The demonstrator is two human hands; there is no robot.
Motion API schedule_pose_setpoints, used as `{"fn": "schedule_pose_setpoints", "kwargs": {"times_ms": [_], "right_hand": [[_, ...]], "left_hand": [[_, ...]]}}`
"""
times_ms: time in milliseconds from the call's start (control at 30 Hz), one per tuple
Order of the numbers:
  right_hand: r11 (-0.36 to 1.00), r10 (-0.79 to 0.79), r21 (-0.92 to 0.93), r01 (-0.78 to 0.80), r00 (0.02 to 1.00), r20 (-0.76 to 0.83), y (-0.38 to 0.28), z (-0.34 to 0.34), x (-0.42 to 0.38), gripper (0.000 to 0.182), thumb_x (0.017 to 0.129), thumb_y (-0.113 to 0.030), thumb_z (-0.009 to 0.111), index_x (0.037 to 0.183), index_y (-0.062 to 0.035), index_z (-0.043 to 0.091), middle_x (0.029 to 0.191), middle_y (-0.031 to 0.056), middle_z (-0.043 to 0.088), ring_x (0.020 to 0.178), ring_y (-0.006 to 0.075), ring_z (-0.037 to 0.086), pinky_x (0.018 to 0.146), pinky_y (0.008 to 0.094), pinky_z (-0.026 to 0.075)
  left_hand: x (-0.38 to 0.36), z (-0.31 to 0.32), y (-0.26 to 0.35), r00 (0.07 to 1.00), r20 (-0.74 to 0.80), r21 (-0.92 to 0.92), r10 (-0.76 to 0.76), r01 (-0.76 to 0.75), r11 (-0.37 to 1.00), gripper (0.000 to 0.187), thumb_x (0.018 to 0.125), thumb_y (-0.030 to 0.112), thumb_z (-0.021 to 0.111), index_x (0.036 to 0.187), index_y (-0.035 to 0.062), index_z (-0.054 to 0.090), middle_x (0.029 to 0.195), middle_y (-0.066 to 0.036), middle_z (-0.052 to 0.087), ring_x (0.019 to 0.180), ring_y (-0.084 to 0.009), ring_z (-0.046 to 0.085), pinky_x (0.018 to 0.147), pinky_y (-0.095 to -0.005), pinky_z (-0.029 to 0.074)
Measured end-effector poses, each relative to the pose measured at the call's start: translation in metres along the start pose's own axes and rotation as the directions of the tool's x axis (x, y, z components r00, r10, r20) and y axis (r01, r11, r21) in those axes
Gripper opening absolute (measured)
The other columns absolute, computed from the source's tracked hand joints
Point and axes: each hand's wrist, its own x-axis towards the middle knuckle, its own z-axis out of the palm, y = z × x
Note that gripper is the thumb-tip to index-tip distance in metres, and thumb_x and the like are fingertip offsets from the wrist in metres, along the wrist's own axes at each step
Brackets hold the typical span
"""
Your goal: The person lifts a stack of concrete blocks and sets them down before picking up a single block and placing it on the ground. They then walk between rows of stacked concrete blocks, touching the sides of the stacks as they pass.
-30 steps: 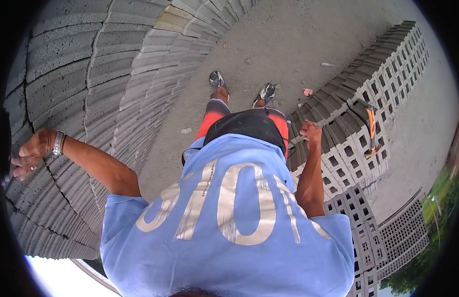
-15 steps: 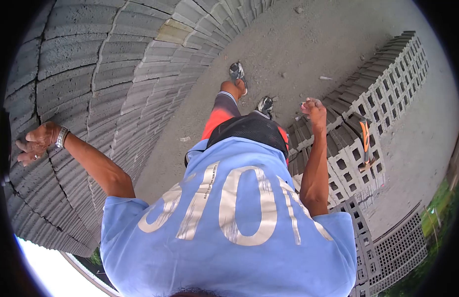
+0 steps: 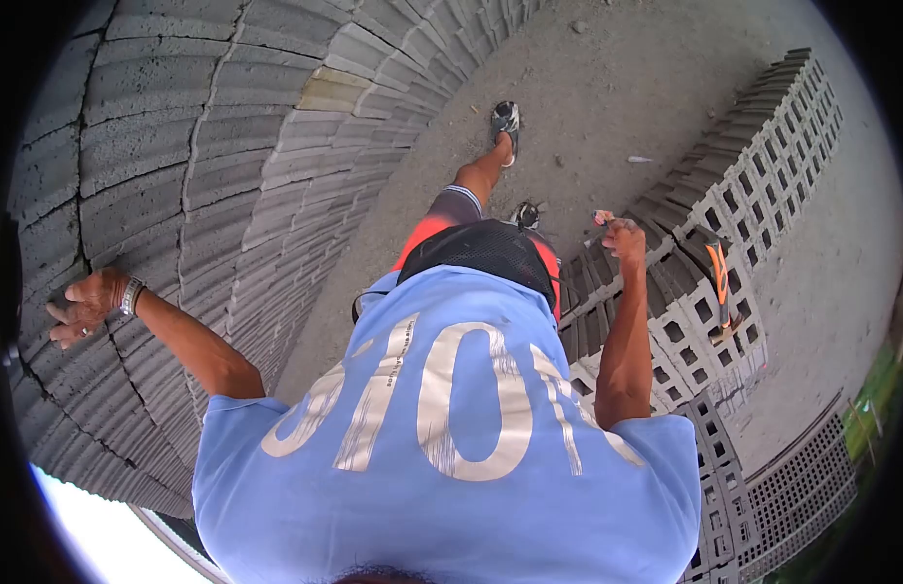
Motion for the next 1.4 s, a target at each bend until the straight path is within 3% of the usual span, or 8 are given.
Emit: {"fn": "schedule_pose_setpoints", "kwargs": {"times_ms": [100, 300, 567, 767, 967, 1100, 1233, 1400], "right_hand": [[0.981, -0.191, 0.054, 0.188, 0.979, 0.067, -0.043, 0.019, 0.037, 0.039, 0.086, -0.036, 0.062, 0.103, -0.0009, 0.067, 0.084, 0.0064, 0.066, 0.071, 0.0166, 0.065, 0.057, 0.0290, 0.044], [0.974, -0.228, 0.035, 0.226, 0.964, 0.136, -0.116, 0.036, 0.067, 0.043, 0.087, -0.037, 0.063, 0.111, -0.0018, 0.064, 0.092, 0.0085, 0.067, 0.074, 0.0162, 0.063, 0.061, 0.0308, 0.045], [0.921, 0.267, -0.338, -0.193, 0.946, 0.187, -0.092, -0.022, 0.100, 0.042, 0.086, -0.036, 0.063, 0.110, -0.0016, 0.062, 0.096, 0.0123, 0.067, 0.073, 0.0213, 0.066, 0.056, 0.0339, 0.046], [0.967, 0.209, -0.169, -0.189, 0.971, 0.113, -0.126, -0.074, 0.126, 0.045, 0.086, -0.039, 0.062, 0.113, -0.0023, 0.061, 0.098, 0.0140, 0.067, 0.074, 0.0232, 0.067, 0.057, 0.0348, 0.046], [0.982, 0.056, -0.185, -0.027, 0.986, 0.155, -0.207, -0.112, 0.196, 0.032, 0.089, -0.036, 0.061, 0.102, -0.0065, 0.063, 0.086, 0.0060, 0.068, 0.069, 0.0151, 0.066, 0.056, 0.0300, 0.045], [0.987, -0.075, -0.123, 0.103, 0.975, 0.211, -0.246, -0.143, 0.245, 0.035, 0.090, -0.037, 0.061, 0.106, -0.0060, 0.063, 0.090, 0.0066, 0.069, 0.072, 0.0155, 0.067, 0.058, 0.0303, 0.046], [0.985, -0.050, -0.149, 0.090, 0.966, 0.252, -0.258, -0.195, 0.270, 0.040, 0.089, -0.038, 0.061, 0.111, -0.0048, 0.063, 0.094, 0.0079, 0.069, 0.075, 0.0172, 0.067, 0.060, 0.0312, 0.046], [0.989, 0.110, -0.109, -0.101, 0.990, 0.084, -0.214, -0.287, 0.288, 0.043, 0.088, -0.040, 0.063, 0.114, -0.0052, 0.062, 0.097, 0.0098, 0.068, 0.076, 0.0197, 0.067, 0.061, 0.0327, 0.047]], "left_hand": [[-0.002, -0.005, 0.008, 0.993, 0.093, 0.137, -0.077, 0.064, 0.989, 0.081, 0.091, 0.041, 0.041, 0.146, -0.0074, 0.006, 0.147, -0.025, 0.031, 0.141, -0.0395, 0.024, 0.113, -0.0575, 0.010], [-0.002, 0.004, -0.002, 0.998, 0.061, 0.094, -0.028, 0.022, 0.995, 0.085, 0.091, 0.049, 0.042, 0.145, -0.0052, 0.006, 0.145, -0.027, 0.033, 0.131, -0.0341, 0.040, 0.113, -0.0573, 0.011], [0.010, 0.009, 0.012, 0.997, 0.004, 0.135, 0.075, -0.075, 0.988, 0.050, 0.098, 0.043, 0.037, 0.116, 0.0015, 0.058, 0.144, -0.026, 0.031, 0.140, -0.0368, 0.026, 0.108, -0.0617, 0.024], [0.024, 0.015, 0.118, 0.960, -0.001, 0.103, -0.280, 0.279, 0.955, 0.063, 0.100, 0.045, 0.023, 0.120, -0.0055, 0.054, 0.135, -0.022, 0.046, 0.129, -0.0329, 0.041, 0.108, -0.0515, 0.032], [0.047, 0.089, 0.269, 0.949, 0.044, -0.204, 0.311, -0.296, 0.933, 0.086, 0.095, 0.067, 0.024, 0.119, -0.0105, 0.052, 0.122, -0.019, 0.055, 0.108, -0.0255, 0.056, 0.088, -0.0408, 0.050], [0.046, 0.159, 0.310, 0.778, -0.126, -0.034, 0.615, -0.623, 0.782, 0.062, 0.100, 0.050, 0.029, 0.098, -0.0082, 0.051, 0.104, -0.020, 0.054, 0.091, -0.0280, 0.053, 0.066, -0.0410, 0.043], [0.025, 0.227, 0.403, 0.977, 0.110, -0.061, 0.180, -0.175, 0.983, 0.061, 0.095, 0.045, 0.036, 0.118, -0.0109, 0.036, 0.125, -0.027, 0.034, 0.114, -0.0378, 0.031, 0.085, -0.0522, 0.026], [0.021, 0.244, 0.465, 0.961, 0.211, 0.067, -0.176, 0.166, 0.984, 0.082, 0.088, 0.040, 0.044, 0.144, -0.0143, 0.019, 0.150, -0.037, 0.010, 0.142, -0.0500, 0.004, 0.109, -0.0662, 0.004]]}}
